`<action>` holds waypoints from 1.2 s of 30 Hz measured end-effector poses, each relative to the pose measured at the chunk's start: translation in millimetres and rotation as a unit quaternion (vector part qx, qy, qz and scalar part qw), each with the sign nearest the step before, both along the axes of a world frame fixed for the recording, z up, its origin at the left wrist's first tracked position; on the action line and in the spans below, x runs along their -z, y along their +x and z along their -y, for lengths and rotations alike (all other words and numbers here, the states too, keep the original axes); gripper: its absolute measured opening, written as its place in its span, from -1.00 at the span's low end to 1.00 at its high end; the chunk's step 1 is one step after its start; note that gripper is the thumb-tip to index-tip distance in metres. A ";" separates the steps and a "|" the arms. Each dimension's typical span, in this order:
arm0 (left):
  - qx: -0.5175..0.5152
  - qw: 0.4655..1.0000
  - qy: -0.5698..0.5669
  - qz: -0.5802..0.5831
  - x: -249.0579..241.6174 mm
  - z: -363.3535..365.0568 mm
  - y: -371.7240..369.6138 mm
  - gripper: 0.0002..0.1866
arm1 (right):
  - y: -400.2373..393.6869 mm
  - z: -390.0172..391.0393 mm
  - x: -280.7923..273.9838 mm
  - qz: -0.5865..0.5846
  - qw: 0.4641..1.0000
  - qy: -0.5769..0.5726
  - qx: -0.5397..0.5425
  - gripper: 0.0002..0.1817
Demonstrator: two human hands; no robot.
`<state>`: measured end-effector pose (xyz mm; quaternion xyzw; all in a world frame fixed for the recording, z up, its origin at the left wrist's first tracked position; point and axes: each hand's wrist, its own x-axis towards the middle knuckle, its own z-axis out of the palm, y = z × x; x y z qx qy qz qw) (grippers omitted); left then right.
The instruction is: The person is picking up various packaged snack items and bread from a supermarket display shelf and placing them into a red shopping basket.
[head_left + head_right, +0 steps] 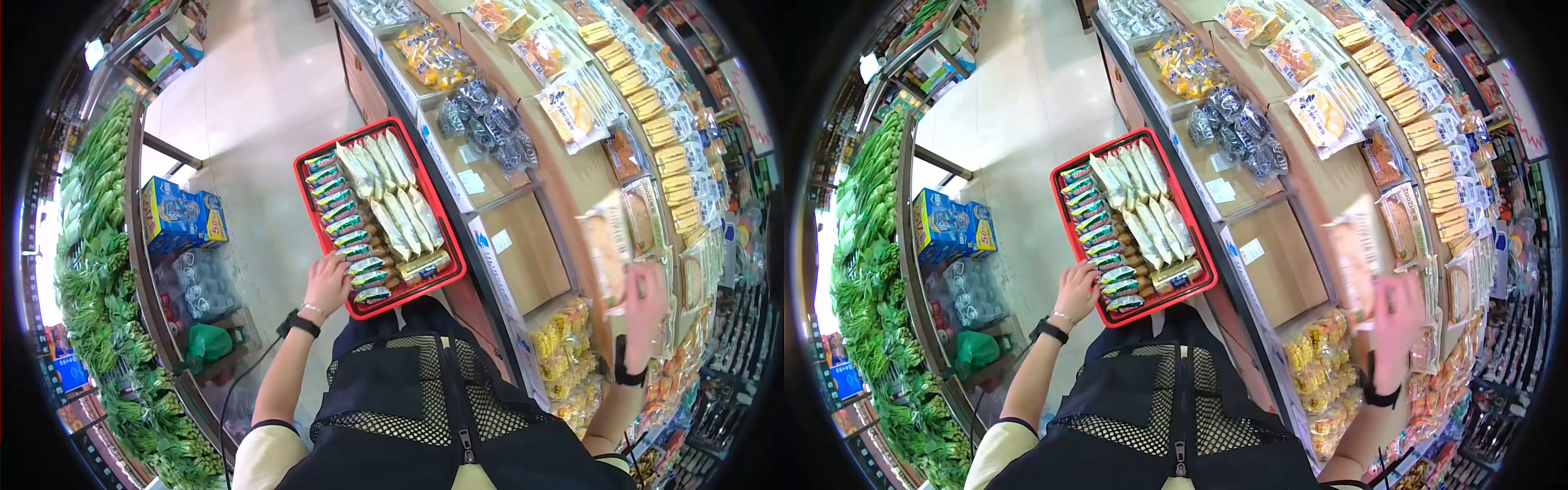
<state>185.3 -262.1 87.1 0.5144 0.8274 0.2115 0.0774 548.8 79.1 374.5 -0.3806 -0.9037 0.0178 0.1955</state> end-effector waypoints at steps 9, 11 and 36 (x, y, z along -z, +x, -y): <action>-0.135 0.982 0.116 0.067 -24.8 -106.1 -115.2 -0.86 | -210.7 118.4 186.1 -0.065 0.958 -0.175 -0.219 -0.90; -0.093 0.989 0.104 0.049 -32.5 -96.3 -122.0 -0.90 | -245.7 122.7 229.5 -0.058 0.965 -0.140 -0.214 -0.89; 0.312 0.938 -0.106 -0.105 43.4 -96.5 -111.2 -0.56 | -321.0 143.7 361.7 0.038 0.980 -0.069 -0.181 -0.80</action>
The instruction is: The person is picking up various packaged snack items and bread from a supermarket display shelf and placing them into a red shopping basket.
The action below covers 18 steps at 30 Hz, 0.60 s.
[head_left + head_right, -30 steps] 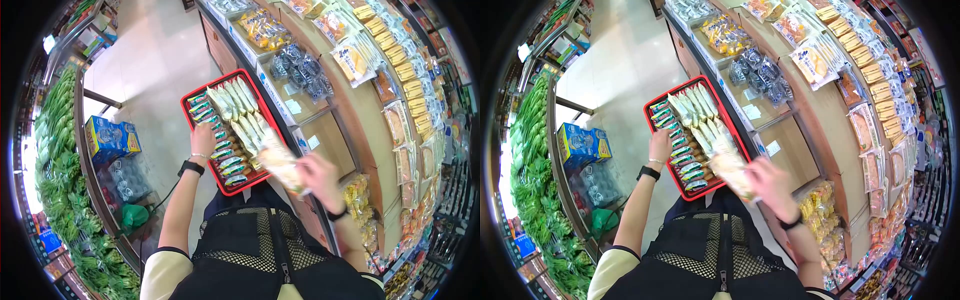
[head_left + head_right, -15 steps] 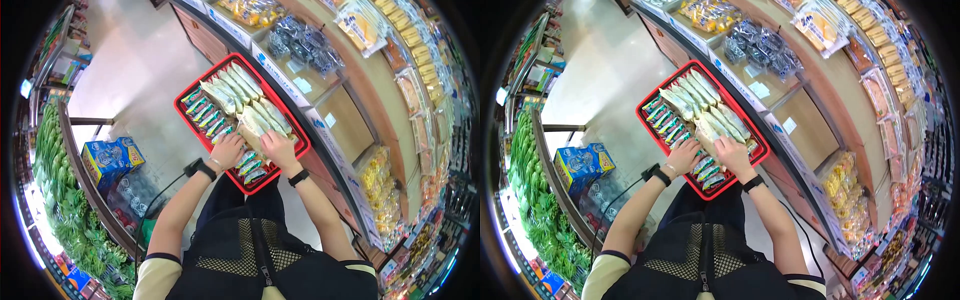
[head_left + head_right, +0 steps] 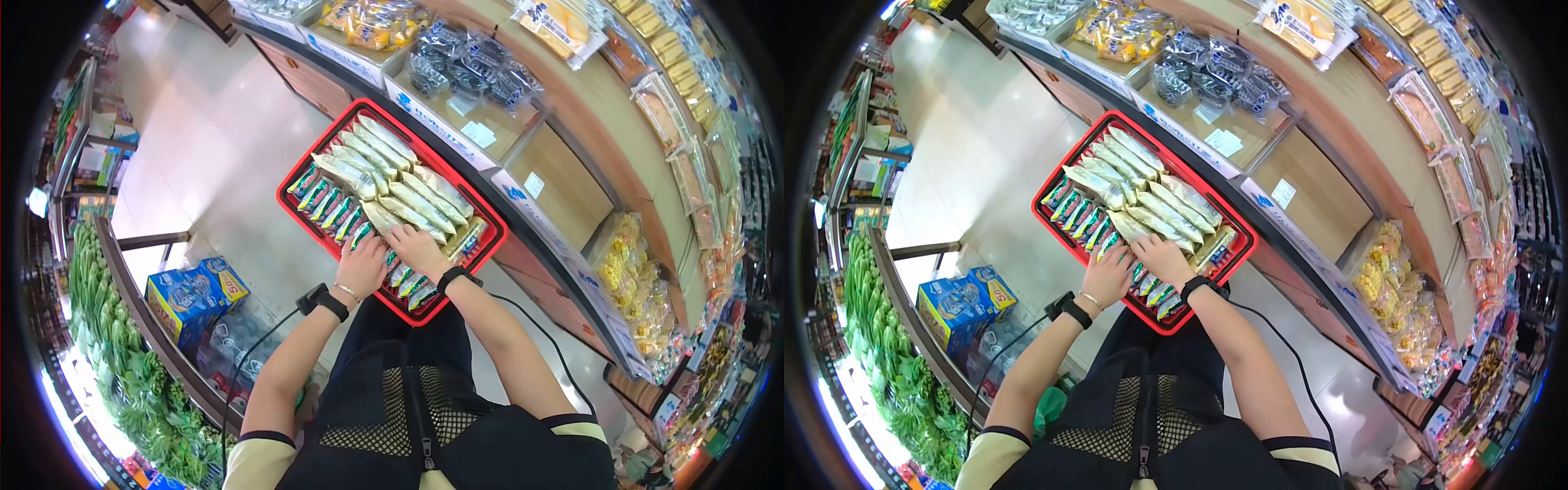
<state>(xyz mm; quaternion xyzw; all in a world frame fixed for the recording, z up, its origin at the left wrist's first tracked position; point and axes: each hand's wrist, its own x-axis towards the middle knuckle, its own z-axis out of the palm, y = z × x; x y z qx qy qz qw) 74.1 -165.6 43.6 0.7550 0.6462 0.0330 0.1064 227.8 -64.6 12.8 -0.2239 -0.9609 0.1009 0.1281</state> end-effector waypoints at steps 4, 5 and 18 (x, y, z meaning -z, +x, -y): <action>-0.045 0.997 0.039 0.058 -15.1 -15.4 -0.1 -0.50 | 15.1 -9.0 -19.7 -0.093 0.986 -0.137 0.026 -0.75; -0.012 0.996 0.080 0.029 -16.8 -23.0 0.2 -0.47 | 24.4 -15.4 -26.9 -0.142 0.978 -0.142 0.062 -0.73; -0.032 0.999 -0.023 -0.036 20.2 -73.7 5.8 -0.28 | 173.8 14.6 -100.9 -0.125 0.904 -0.209 0.351 -0.69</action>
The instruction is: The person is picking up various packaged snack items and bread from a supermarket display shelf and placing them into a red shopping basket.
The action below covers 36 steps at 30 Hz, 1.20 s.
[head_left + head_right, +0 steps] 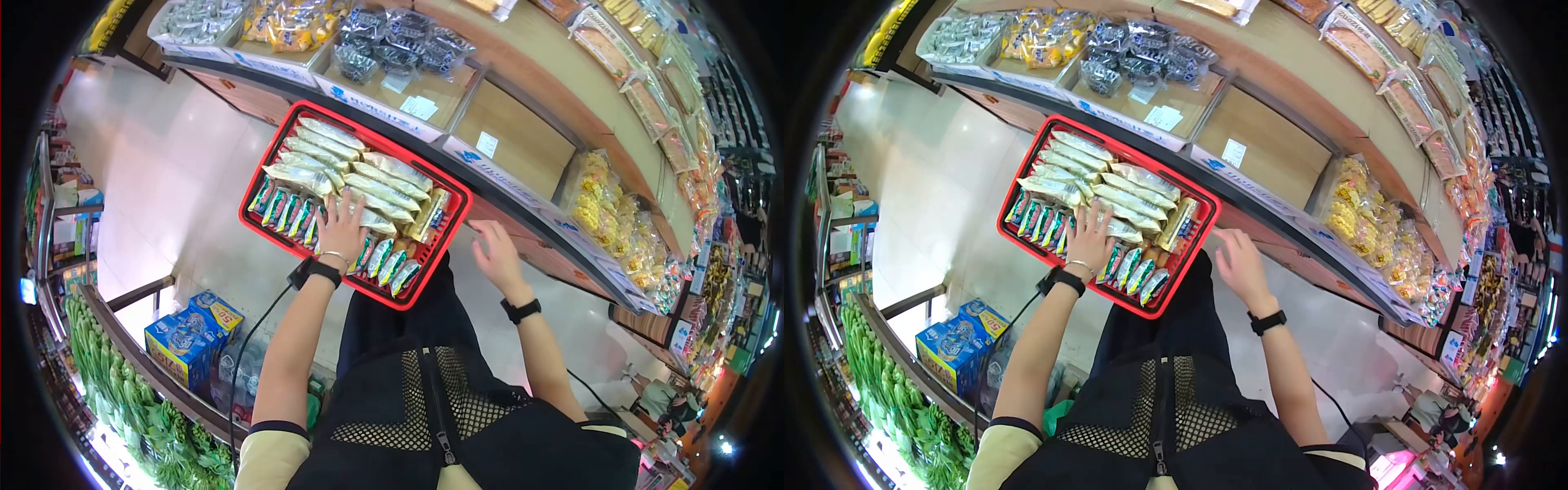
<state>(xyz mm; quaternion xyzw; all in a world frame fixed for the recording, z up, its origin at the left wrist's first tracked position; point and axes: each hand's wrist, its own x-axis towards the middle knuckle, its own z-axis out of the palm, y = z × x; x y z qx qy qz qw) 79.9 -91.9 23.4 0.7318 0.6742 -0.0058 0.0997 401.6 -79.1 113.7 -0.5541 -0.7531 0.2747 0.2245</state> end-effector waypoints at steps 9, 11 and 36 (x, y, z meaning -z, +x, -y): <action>-0.216 0.952 0.160 0.147 -76.0 101.8 -86.4 -0.50 | 146.0 -36.8 -139.4 -0.008 0.920 0.247 0.303 -0.74; -0.282 0.937 0.162 0.127 -66.3 161.1 -101.3 -0.56 | 153.3 -44.0 -148.9 -0.015 0.917 0.253 0.306 -0.76; -0.724 0.654 0.185 0.118 -58.9 419.8 281.5 -0.79 | -27.0 -291.8 -49.0 0.220 0.938 0.232 -0.133 -0.80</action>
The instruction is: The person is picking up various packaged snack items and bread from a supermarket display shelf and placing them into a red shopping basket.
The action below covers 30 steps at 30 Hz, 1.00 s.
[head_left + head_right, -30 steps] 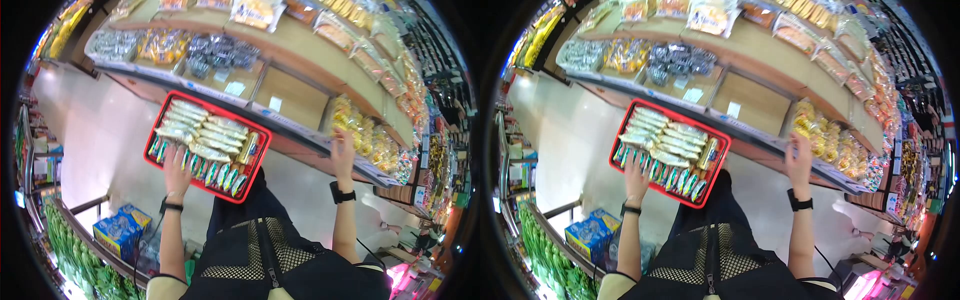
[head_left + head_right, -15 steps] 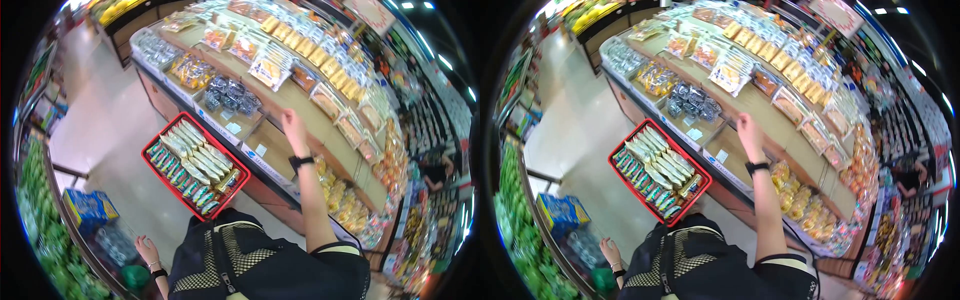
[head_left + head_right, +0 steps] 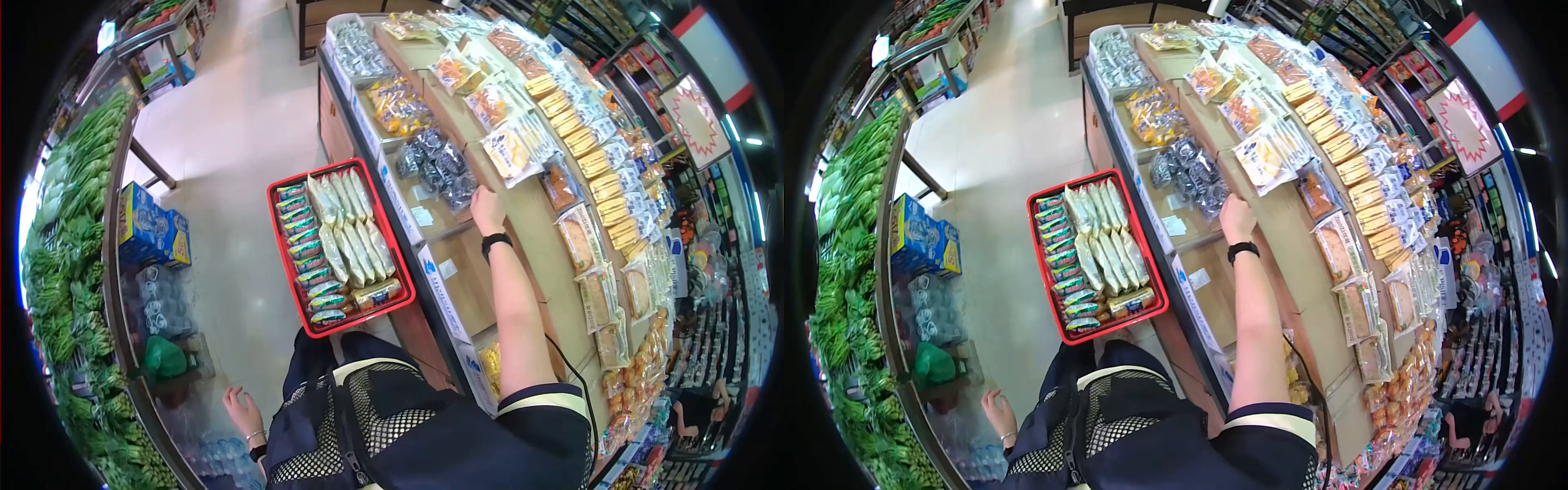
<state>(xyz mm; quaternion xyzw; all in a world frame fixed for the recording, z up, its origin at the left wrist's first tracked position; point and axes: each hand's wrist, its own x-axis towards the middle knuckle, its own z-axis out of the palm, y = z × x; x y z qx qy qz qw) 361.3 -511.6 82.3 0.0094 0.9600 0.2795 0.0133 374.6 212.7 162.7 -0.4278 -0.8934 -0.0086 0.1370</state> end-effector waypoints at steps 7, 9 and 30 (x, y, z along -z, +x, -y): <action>0.142 0.990 0.014 -0.008 -14.4 -53.9 -33.7 -0.75 | 24.8 66.2 -72.2 -0.160 0.963 -0.043 -0.214 -0.82; 0.169 0.985 0.016 -0.014 -28.3 -72.7 -43.4 -0.75 | 39.7 109.5 -114.6 -0.135 0.958 -0.075 -0.241 -0.83; -0.048 0.997 0.048 0.047 -39.3 -56.4 112.8 -0.78 | -53.0 228.6 139.9 0.220 0.787 -0.351 -0.457 -0.73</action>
